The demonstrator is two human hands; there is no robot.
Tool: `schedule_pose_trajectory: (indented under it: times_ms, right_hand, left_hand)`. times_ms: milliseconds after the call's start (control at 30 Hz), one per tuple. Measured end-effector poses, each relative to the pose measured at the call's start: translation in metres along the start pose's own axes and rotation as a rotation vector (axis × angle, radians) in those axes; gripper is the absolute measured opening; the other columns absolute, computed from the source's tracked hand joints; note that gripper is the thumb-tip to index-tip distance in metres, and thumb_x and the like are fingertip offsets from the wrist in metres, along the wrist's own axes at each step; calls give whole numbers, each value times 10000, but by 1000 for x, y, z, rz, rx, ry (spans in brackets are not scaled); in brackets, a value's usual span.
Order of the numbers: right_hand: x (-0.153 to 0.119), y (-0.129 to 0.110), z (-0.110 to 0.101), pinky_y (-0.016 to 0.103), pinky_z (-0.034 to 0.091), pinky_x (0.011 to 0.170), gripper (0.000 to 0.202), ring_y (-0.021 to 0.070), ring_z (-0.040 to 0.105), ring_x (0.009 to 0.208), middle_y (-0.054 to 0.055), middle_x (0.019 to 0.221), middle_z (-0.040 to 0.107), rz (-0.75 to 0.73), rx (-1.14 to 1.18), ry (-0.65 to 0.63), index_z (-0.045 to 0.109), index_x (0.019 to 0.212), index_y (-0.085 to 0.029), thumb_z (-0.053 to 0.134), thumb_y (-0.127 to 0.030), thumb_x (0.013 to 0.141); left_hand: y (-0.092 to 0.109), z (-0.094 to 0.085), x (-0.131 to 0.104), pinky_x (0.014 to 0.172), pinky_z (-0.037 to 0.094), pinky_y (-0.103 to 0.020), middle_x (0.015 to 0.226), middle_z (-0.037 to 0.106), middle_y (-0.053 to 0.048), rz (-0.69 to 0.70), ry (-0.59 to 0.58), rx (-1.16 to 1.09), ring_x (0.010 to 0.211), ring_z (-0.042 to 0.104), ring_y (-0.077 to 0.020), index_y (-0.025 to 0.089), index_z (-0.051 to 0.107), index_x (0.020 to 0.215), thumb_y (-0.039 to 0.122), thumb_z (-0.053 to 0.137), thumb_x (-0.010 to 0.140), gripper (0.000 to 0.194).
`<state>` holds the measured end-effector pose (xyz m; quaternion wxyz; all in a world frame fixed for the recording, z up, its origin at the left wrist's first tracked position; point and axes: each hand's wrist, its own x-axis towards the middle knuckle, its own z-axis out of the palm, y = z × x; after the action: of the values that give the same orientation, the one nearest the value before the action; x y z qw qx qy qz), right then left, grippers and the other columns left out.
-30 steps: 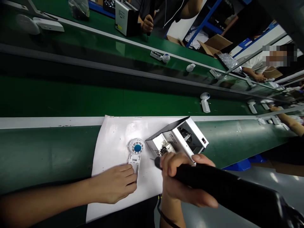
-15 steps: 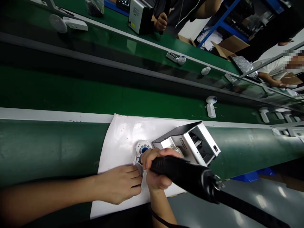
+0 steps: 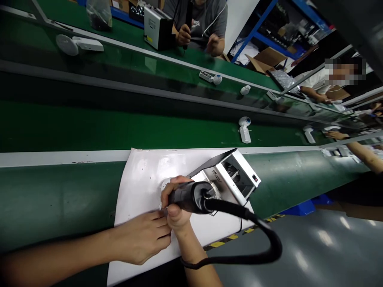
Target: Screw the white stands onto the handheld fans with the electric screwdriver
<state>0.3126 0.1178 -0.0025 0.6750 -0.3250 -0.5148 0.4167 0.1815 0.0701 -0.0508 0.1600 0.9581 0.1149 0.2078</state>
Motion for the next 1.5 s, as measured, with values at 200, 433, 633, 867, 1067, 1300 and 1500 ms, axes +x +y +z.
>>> schedule_pose_trajectory:
  times_ms: [200,433,633,867,1067,1300,1500]
  right_hand:
    - [27,-65,-41,294,461,399,576,131,465,394,-94,602,566,-351,-309,219,577,1233,-261,539,-767,961]
    - [46,-70,-82,282,416,343,527,124,382,326,-128,543,516,-375,-432,255,530,1171,-266,455,-759,1001]
    - [30,-67,-65,277,458,381,548,113,431,369,-104,584,538,-294,-285,152,583,1245,-272,471,-751,1004]
    - [3,-47,-24,279,454,397,541,111,442,385,-90,600,544,-159,-62,98,617,1250,-302,575,-754,956]
    - [2,-25,-30,273,456,422,522,113,440,395,-101,595,535,-124,-49,124,589,1227,-306,581,-751,954]
    - [-2,-13,-25,247,439,438,412,103,413,392,-118,571,483,-100,-63,97,556,1117,-305,621,-682,963]
    - [-3,-7,-18,233,416,433,406,96,378,388,-127,562,449,-97,-58,140,542,1086,-304,632,-677,953]
  left_hand:
    - [0,-1,0,842,415,-385,932,613,-61,5,5,-22,845,538,-226,168,627,935,227,654,1003,93]
    - [1,-2,0,849,406,-382,913,583,-46,-6,-17,-37,840,527,-220,173,611,931,238,649,1009,108]
    - [0,-2,0,861,415,-377,940,606,-56,-1,-28,-27,871,540,-224,165,626,946,246,651,1014,108]
    - [-1,2,-1,895,442,-394,985,644,-81,7,-1,-20,908,563,-247,167,645,973,269,657,1011,110]
    - [-1,1,0,903,437,-394,985,639,-67,5,-10,-1,905,567,-239,171,646,970,285,665,1014,123]
    - [0,0,0,905,428,-406,979,635,-56,1,-3,-23,900,550,-240,168,638,983,278,685,1003,121]
    - [0,0,1,916,423,-408,971,636,-57,10,8,-11,907,555,-246,165,645,994,283,704,993,133]
